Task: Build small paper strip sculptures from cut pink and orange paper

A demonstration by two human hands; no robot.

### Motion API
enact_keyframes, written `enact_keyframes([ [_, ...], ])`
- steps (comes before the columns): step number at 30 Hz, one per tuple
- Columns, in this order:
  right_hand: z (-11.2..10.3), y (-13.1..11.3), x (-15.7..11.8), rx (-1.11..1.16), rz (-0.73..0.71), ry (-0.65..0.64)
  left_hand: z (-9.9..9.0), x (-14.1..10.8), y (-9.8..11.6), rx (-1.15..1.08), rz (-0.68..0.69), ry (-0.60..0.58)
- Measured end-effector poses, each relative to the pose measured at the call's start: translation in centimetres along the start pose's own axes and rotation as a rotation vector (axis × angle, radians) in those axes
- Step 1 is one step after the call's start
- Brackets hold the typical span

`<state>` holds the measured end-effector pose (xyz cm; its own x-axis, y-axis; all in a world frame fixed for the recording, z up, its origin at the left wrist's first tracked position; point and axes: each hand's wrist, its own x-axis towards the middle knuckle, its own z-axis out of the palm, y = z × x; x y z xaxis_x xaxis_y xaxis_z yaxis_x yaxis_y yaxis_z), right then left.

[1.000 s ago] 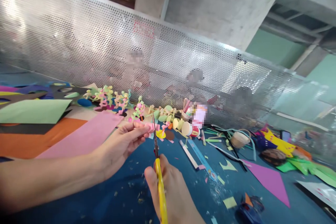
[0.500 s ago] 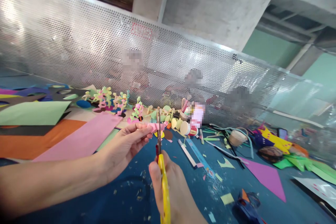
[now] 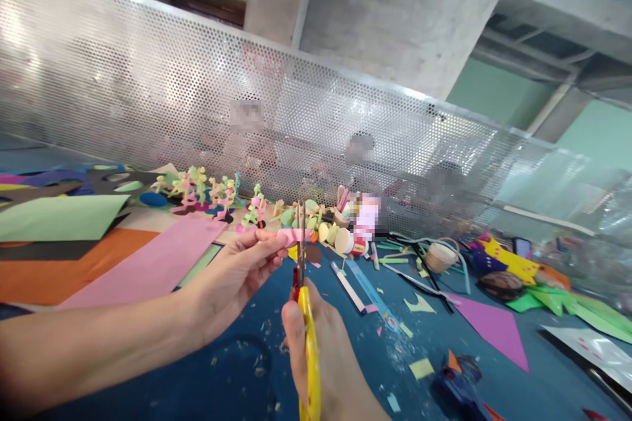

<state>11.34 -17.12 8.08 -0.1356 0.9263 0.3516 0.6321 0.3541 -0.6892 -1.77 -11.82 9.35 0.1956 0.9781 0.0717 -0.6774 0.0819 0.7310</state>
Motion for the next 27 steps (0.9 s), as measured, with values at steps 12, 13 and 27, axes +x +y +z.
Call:
enact_keyframes([
  [12,0.4,0.2,-0.1,0.018,0.014,0.026,0.0,0.0,0.2,0.01,0.005,-0.005],
  [13,0.4,0.3,-0.1,0.024,0.018,0.022,0.0,0.0,0.2,0.008,0.007,-0.007],
  [27,1.5,1.4,0.1,-0.001,0.162,0.029,-0.2,0.4,0.3,0.032,0.008,-0.023],
])
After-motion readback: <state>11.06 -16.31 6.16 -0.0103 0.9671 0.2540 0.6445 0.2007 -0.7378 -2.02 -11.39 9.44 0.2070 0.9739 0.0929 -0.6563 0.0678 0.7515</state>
